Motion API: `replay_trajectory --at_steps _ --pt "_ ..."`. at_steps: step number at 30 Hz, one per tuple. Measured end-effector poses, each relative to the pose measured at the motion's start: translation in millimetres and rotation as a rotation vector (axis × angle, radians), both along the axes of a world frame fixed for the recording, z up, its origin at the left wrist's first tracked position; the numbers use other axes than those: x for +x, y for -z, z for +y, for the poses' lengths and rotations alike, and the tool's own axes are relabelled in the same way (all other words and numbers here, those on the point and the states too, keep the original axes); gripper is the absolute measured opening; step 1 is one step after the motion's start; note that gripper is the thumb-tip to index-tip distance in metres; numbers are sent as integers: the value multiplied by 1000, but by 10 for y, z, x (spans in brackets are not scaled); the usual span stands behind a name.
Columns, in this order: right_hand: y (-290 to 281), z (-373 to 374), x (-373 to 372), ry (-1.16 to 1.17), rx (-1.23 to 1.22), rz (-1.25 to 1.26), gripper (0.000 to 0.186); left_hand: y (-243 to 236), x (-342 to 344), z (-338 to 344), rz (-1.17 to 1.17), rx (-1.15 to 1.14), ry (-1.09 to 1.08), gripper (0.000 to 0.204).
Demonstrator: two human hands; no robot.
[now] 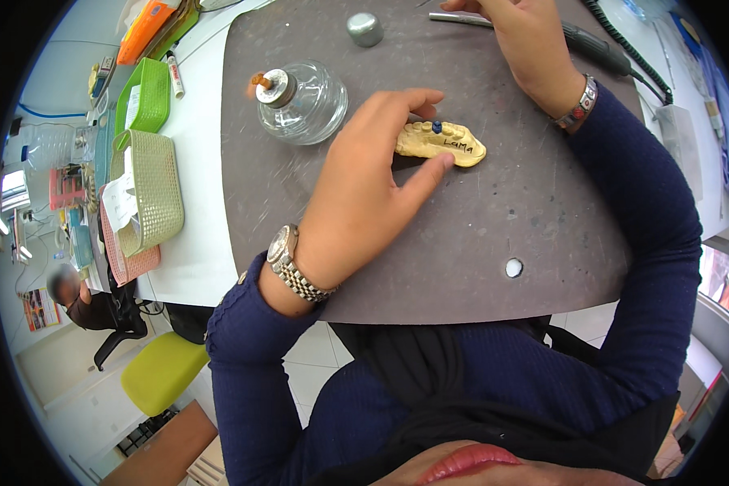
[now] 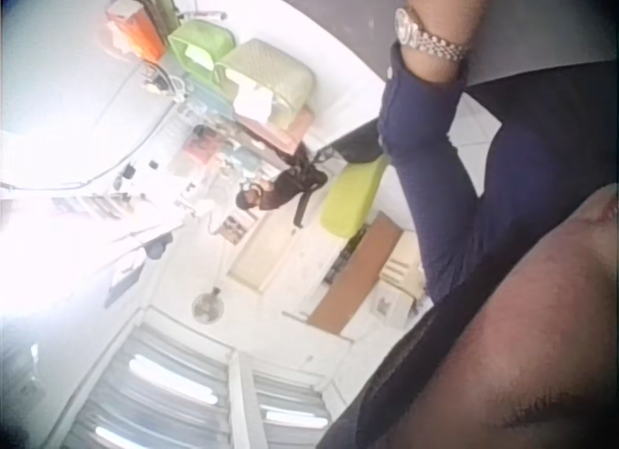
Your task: The person applies blue wax to a yellow dental mold using a metal sculpting tool heated over an alcohol lamp, then smooths the wax surface and adds more material.
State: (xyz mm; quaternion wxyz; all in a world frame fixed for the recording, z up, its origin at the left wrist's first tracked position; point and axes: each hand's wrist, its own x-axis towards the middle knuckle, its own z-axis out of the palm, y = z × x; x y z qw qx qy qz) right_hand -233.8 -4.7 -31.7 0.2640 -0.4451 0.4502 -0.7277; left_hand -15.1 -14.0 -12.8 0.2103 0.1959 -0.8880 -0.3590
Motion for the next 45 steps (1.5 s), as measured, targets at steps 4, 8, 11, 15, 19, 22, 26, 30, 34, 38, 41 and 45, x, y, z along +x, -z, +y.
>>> replay_trajectory --at_steps 4,8,11,15,19,22,26,30,34,38,41,45 --pt "-3 -8 4 -2 20 -23 18 25 0 -51 -11 5 -26 28" --pt "4 -11 -3 -12 26 -5 19 10 -27 -59 -24 7 -33 18" --pt "4 -16 4 -33 31 -7 20 45 -28 -73 2 7 -43 17" --pt "-2 -15 20 -57 24 -22 20 60 -29 -100 -6 22 -43 16" --pt "14 -34 12 -44 57 -26 20 54 -30 -117 -34 79 -45 16" --pt "15 -35 16 -63 48 -27 21 45 -31 -124 -44 105 -45 15" --pt "22 -34 17 -67 61 -30 21 39 -30 -132 -48 114 -45 14" --pt "14 -45 29 -74 74 -46 21 30 -25 -141 -50 154 -43 15" --pt "65 -96 28 -79 64 -45 22 44 -12 -134 -42 167 -50 17" --pt "137 -159 0 -54 37 -53 22 45 -44 -87 13 116 -86 19" --pt "182 -186 -19 -53 13 -39 23 40 -29 -102 -79 200 -77 20" --pt "222 -207 9 10 34 95 24 1 -18 -102 -106 199 -63 21"
